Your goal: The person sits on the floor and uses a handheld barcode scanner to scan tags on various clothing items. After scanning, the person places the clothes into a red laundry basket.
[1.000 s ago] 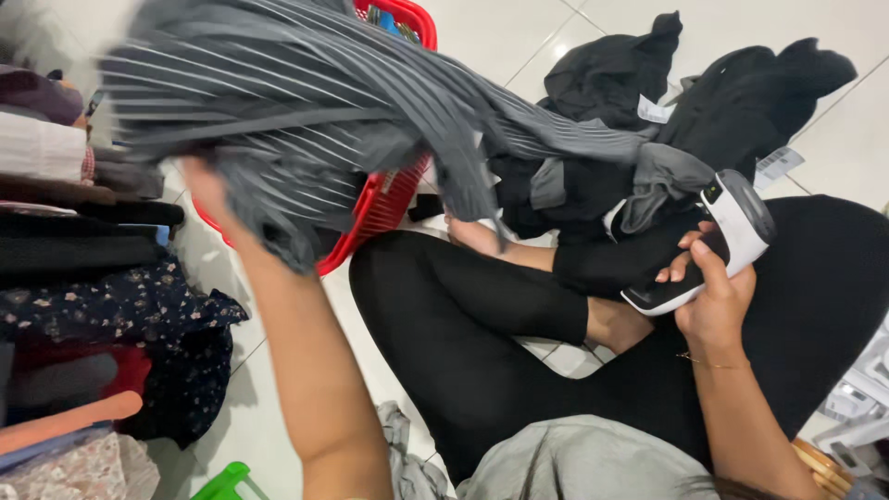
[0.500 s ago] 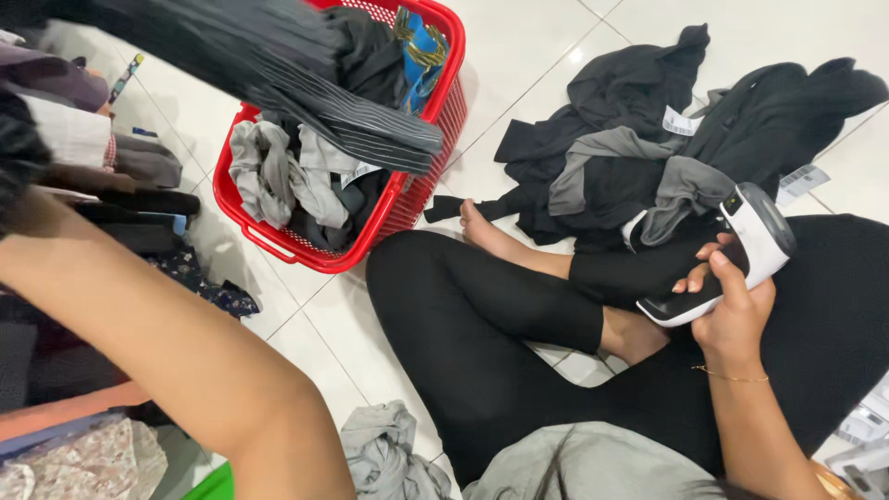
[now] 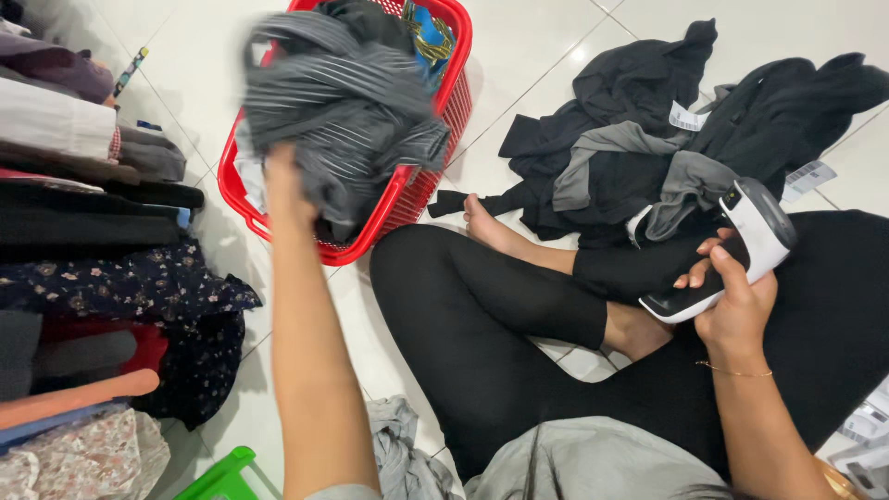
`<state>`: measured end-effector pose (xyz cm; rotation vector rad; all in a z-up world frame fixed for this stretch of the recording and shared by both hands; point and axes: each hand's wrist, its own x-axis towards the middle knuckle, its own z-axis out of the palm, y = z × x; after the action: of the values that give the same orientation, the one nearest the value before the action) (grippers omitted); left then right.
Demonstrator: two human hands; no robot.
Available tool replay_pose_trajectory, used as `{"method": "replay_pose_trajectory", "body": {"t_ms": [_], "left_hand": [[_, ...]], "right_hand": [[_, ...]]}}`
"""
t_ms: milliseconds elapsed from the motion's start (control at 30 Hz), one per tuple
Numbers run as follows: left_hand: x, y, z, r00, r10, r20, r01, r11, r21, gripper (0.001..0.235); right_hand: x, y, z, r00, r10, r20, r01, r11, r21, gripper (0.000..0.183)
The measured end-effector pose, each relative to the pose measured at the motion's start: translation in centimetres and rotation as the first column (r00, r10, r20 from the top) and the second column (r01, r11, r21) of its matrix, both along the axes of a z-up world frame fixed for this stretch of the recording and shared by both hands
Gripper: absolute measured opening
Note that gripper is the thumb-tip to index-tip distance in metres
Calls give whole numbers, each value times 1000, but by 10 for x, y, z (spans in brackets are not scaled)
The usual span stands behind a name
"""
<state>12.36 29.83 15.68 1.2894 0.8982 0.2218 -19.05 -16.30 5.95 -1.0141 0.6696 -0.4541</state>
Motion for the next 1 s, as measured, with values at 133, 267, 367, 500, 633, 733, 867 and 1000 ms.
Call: {"method": "replay_pose_trajectory", "body": {"t_ms": [133, 267, 367, 500, 633, 733, 867, 1000], "left_hand": [[2, -26, -20, 958, -221, 180, 199, 971, 134, 62], [-12, -35, -11, 809, -402, 429, -221, 468, 856, 90], [-25, -68, 21, 665, -710, -233, 76, -246, 966, 71], [3, -72, 3, 455, -730, -509, 181, -484, 856, 59], [26, -104, -10, 542, -461, -702, 483, -513, 710, 69], [27, -117, -31, 519, -423, -743, 457, -597, 659, 68], [32, -109, -32, 402, -721, -565, 487, -354, 798, 29], [15, -147, -47, 496, -821, -282, 510, 13, 860, 45]], "right_hand": [[1, -1, 1, 1000, -2, -16, 2, 1000, -1, 25], [-1, -1, -3, 1000, -4, -18, 4, 1000, 7, 25], [-1, -3, -17, 1000, -7, 19, 7, 1000, 28, 27], [2, 0, -4, 1000, 11, -17, -12, 1000, -19, 24], [1, 0, -4, 1000, 10, -23, -9, 1000, 10, 26], [0, -2, -12, 1000, 11, 8, -12, 1000, 21, 28], [1, -2, -12, 1000, 3, 27, -4, 999, 38, 29], [5, 0, -13, 1000, -6, 29, 5, 1000, 18, 30]]}}
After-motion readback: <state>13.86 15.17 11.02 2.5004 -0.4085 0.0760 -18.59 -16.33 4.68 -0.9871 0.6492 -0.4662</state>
